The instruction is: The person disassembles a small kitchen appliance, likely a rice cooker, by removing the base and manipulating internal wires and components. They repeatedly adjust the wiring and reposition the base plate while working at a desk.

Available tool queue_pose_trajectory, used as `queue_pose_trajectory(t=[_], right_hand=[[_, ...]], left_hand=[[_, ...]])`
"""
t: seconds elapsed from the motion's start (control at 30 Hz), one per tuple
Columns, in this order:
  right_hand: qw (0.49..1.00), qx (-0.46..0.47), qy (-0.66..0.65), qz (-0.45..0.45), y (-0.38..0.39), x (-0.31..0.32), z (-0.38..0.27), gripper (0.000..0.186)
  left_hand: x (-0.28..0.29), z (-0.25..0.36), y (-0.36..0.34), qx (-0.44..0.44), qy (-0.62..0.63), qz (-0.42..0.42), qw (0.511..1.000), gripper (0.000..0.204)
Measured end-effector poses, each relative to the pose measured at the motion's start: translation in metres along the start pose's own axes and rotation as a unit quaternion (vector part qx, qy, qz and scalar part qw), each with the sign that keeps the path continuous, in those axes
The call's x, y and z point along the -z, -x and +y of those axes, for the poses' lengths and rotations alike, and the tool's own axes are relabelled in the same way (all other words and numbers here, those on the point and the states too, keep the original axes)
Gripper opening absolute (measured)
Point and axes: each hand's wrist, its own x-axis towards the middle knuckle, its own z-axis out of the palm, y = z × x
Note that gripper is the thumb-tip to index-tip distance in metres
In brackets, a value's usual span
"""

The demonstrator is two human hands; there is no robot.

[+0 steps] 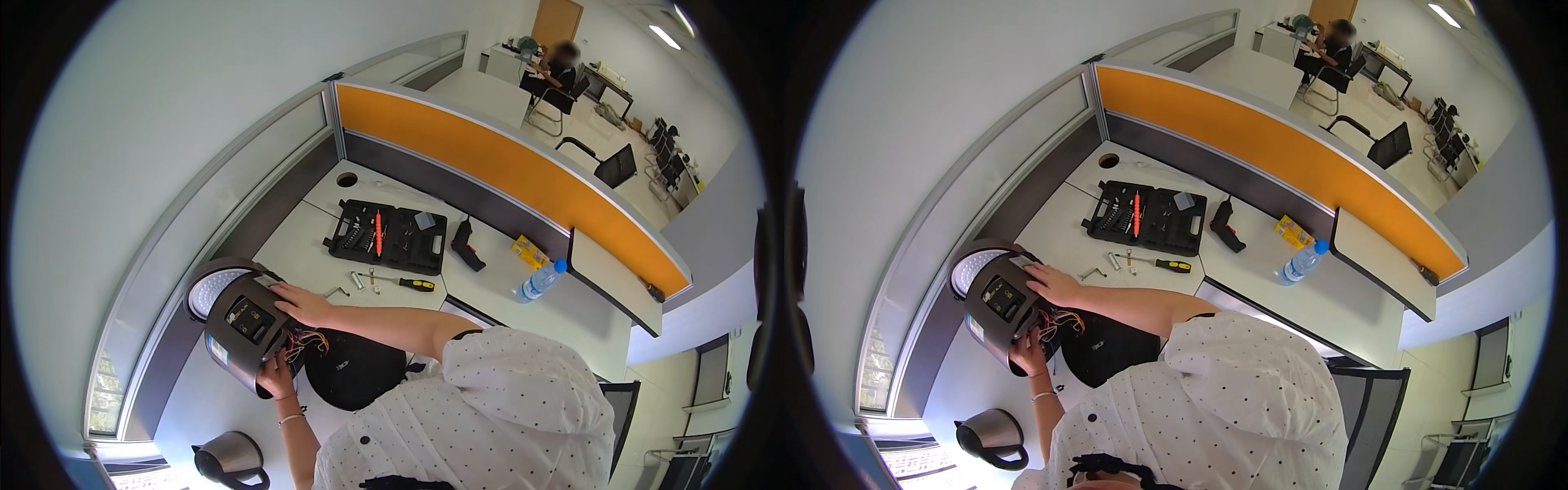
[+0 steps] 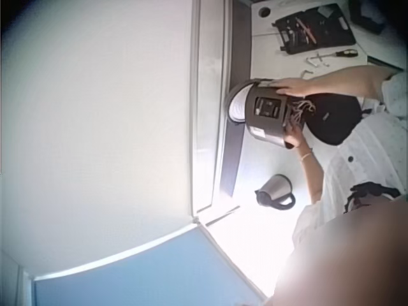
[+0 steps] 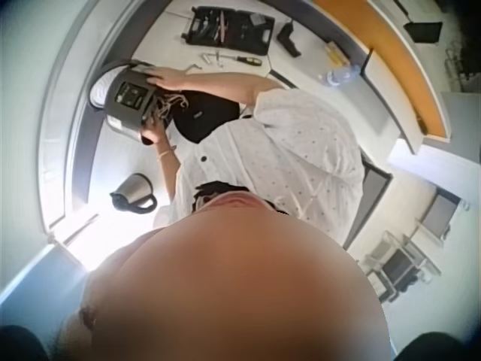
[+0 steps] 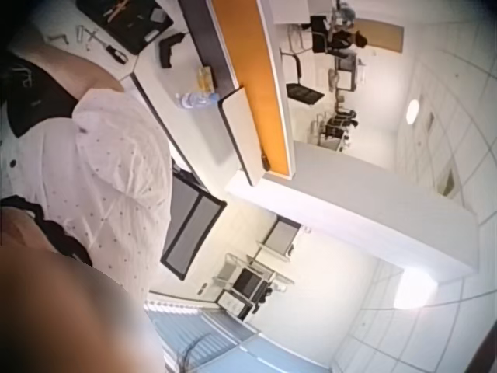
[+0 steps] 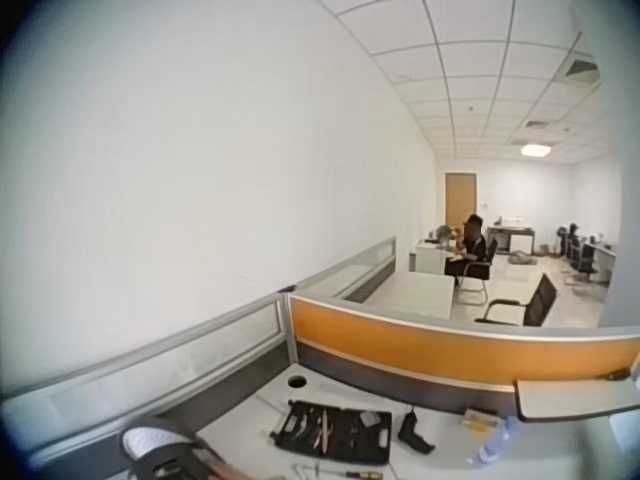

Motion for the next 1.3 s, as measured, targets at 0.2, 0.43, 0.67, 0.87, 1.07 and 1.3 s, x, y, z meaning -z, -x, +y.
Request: queue_pose_trajectory(t=[0.2, 0.43, 0.67, 0.87, 1.07, 1.3], right_hand=[[0.999, -0.04, -0.006, 0.036, 0.006, -0.012, -0.008, 0.056], [0.995, -0.084, -0.004, 0.056, 0.015, -0.023, -0.015, 0.055], [0.992, -0.055, 0.045, 0.101, 0.009, -0.056, 0.019, 0.057], [0.986, -0.131, 0.019, 0.099, 0.022, -0.049, -0.018, 0.056], [0.984, -0.13, 0.047, 0.114, 0.03, -0.049, -0.027, 0.056], [0.988, -0.046, 0.076, 0.124, 0.026, -0.046, -0.002, 0.055]], left_hand=[[0.008, -0.007, -0.006, 0.01, 0.018, -0.016, 1.0, 0.023], [0.013, -0.01, -0.007, 0.008, 0.028, -0.012, 1.0, 0.026], [0.012, -0.025, -0.008, 0.025, 0.065, -0.042, 0.997, 0.029], [0.02, -0.034, -0.006, 0.045, 0.075, -0.054, 0.995, 0.029], [0.02, -0.035, -0.007, 0.03, 0.104, -0.039, 0.993, 0.023], [0.013, -0.033, -0.008, 0.027, 0.076, -0.038, 0.996, 0.022]])
